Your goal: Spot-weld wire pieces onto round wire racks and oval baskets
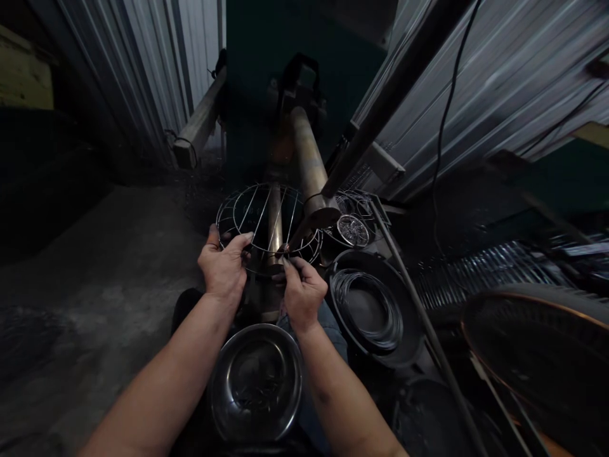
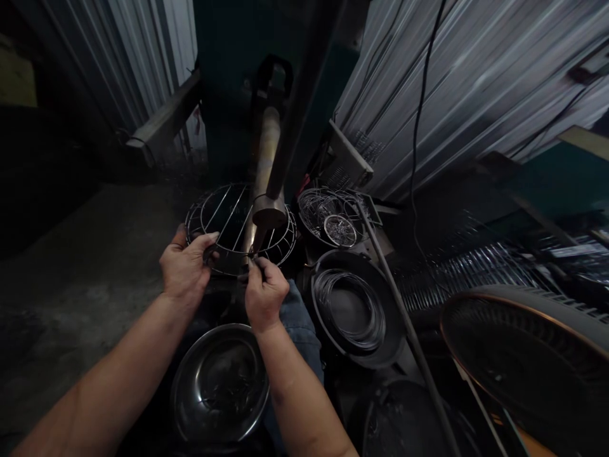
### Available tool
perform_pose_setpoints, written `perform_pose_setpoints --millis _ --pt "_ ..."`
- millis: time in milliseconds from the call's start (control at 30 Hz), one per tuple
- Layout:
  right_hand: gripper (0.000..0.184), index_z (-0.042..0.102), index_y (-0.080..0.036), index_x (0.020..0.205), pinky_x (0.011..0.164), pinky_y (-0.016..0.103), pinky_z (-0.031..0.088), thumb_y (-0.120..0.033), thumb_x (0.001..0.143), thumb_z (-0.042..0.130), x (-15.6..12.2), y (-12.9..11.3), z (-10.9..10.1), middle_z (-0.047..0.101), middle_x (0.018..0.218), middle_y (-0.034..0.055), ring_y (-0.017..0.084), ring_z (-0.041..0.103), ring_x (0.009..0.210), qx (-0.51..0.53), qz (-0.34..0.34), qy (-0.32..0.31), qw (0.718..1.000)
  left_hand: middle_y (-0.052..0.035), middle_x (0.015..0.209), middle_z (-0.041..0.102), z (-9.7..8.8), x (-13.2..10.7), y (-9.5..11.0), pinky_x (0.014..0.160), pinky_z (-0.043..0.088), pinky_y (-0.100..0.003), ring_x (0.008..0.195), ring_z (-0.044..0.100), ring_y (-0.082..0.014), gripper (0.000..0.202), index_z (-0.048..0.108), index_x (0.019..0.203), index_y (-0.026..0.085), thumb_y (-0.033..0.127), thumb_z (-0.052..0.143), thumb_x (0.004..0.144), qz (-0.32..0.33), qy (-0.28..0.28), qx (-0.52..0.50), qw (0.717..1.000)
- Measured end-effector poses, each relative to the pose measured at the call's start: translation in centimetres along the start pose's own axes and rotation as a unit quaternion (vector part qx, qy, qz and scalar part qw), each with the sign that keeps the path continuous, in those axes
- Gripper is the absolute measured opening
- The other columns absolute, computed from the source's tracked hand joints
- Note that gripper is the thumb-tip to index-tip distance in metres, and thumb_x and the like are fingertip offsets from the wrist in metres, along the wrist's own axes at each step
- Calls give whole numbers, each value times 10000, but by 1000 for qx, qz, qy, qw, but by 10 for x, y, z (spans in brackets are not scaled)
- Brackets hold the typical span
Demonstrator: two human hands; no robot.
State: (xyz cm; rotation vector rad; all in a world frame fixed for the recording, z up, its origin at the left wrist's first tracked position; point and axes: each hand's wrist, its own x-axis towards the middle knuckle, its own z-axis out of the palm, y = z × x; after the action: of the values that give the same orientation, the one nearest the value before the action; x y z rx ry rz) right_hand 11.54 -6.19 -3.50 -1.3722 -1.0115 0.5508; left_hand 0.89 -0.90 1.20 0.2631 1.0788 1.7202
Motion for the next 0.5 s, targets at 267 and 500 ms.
perform_pose_setpoints --millis 267,500 --pt "245 683 -153 826 478 239 499 -391 782 647 -8 -2 -6 632 626 -9 140 607 524 40 60 -26 997 46 762 497 -1 6 -2 414 363 -216 511 492 -79 554 559 915 167 174 810 421 4 -8 17 1000" --pt "206 678 -167 806 565 274 553 -367 774 636 -9 6 -1 645 680 -5 144 632 551 73 43 -4 996 47 740 511 -2 9 -2 435 363 -208 524 499 -83 545 555 883 181 173 813 403 4 -16 26 1000"
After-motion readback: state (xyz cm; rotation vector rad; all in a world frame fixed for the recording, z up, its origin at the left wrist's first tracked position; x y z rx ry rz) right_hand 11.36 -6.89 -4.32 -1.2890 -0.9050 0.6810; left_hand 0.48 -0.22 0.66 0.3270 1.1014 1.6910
